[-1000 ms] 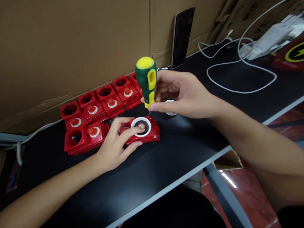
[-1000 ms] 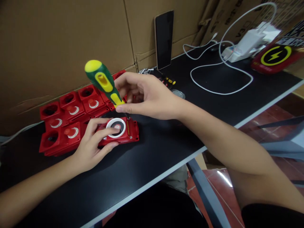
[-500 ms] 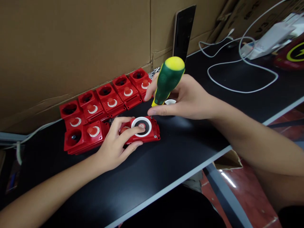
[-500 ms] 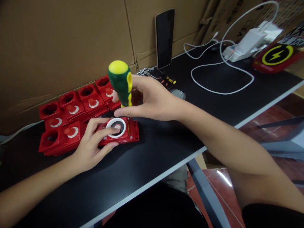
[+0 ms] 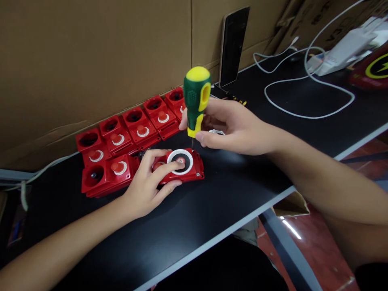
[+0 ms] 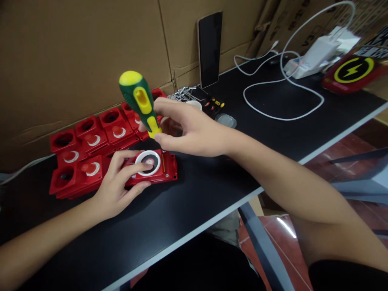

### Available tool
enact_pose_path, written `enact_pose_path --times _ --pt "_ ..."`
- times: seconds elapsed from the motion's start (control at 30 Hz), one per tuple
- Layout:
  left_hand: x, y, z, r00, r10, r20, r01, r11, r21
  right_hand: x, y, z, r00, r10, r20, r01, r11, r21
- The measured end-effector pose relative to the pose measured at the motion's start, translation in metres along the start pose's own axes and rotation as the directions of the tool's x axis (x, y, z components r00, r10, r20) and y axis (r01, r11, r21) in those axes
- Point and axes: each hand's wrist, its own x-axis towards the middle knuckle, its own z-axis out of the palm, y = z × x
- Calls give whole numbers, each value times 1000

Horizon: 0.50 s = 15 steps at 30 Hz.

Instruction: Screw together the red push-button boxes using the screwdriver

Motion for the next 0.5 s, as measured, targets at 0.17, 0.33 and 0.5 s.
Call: enact_pose_path --times 0.17,0.33,0.5 --pt "1 1 0 1000 5 3 -5 1000 0 3 7 6 998 -8 -63 6 999 -32" --pt "1 1 -1 1000 0 8 0 1000 -2 2 2 5 992 81 -98 -79 997 26" --pt "1 1 -2 1000 -8 9 8 1000 -2 0 -3 2 998 52 -25 -51 997 55"
